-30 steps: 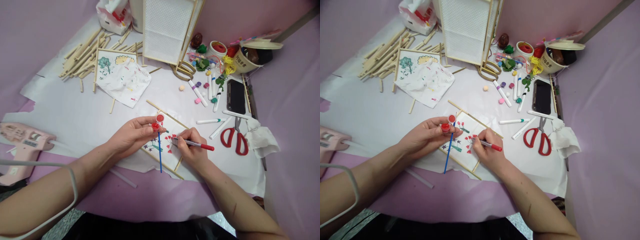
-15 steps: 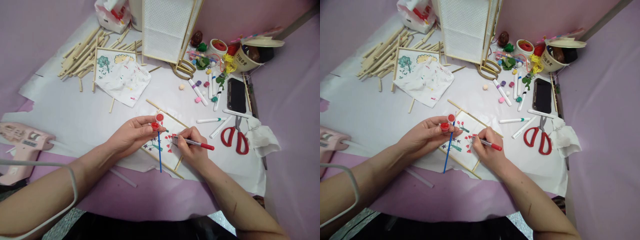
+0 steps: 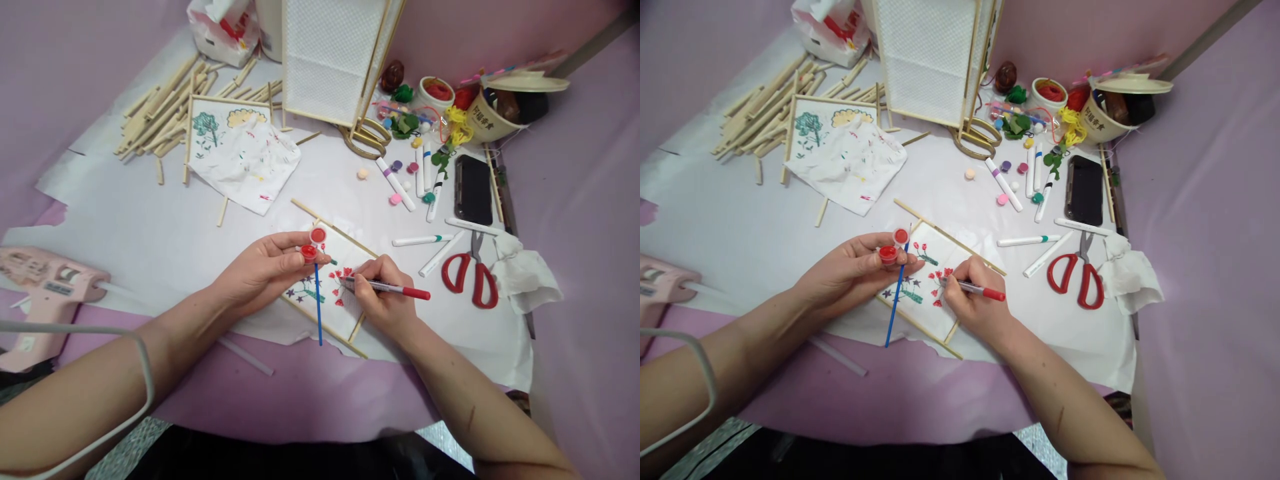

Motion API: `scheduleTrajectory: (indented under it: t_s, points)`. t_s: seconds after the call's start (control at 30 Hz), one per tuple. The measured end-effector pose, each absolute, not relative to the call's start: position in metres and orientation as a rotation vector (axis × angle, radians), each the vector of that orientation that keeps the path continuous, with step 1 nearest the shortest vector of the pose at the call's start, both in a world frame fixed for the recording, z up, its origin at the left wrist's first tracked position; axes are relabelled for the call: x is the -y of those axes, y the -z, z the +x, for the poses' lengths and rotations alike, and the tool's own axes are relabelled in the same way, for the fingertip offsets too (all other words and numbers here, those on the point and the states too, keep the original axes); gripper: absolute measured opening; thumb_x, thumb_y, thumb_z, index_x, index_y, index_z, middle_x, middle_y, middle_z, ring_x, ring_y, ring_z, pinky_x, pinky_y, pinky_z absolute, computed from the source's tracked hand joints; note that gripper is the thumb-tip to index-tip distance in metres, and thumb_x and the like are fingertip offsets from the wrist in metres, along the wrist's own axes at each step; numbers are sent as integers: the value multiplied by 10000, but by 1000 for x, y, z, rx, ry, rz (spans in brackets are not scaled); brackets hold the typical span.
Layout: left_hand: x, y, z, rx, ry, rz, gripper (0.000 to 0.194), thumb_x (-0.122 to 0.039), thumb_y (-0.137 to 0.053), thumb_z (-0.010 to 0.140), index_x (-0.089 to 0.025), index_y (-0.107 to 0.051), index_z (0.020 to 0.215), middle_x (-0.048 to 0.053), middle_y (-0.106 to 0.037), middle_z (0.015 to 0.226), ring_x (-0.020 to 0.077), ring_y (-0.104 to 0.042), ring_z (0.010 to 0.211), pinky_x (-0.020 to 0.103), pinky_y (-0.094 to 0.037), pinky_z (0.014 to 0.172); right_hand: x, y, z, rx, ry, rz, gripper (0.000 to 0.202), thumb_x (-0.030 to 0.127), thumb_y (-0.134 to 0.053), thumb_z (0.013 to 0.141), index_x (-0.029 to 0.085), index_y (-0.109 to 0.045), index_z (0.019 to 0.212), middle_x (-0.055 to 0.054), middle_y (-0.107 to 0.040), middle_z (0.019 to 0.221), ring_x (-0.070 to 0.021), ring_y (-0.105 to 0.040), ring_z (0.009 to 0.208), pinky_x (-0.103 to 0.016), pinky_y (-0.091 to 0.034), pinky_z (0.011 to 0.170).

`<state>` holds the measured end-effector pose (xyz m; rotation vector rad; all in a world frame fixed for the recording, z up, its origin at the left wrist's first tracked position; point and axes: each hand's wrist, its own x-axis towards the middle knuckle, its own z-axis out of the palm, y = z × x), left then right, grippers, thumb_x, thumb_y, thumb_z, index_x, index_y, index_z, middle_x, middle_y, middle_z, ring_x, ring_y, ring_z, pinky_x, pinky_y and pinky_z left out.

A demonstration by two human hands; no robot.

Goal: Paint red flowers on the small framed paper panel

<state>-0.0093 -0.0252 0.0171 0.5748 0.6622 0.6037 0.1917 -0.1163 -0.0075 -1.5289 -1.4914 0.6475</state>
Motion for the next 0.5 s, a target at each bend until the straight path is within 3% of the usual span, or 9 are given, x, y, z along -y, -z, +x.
scheduleTrajectory:
  t_s: [0.5]
  points:
    - [25, -17, -9, -661, -611, 569, 297, -239, -872, 650, -189, -763, 922, 51, -764, 800, 247, -714, 952, 454, -424, 1069, 116, 9, 192, 1503, -558, -1608, 171, 246, -558, 852, 238, -430, 739, 20, -587, 655, -133, -527, 568, -283, -407, 530]
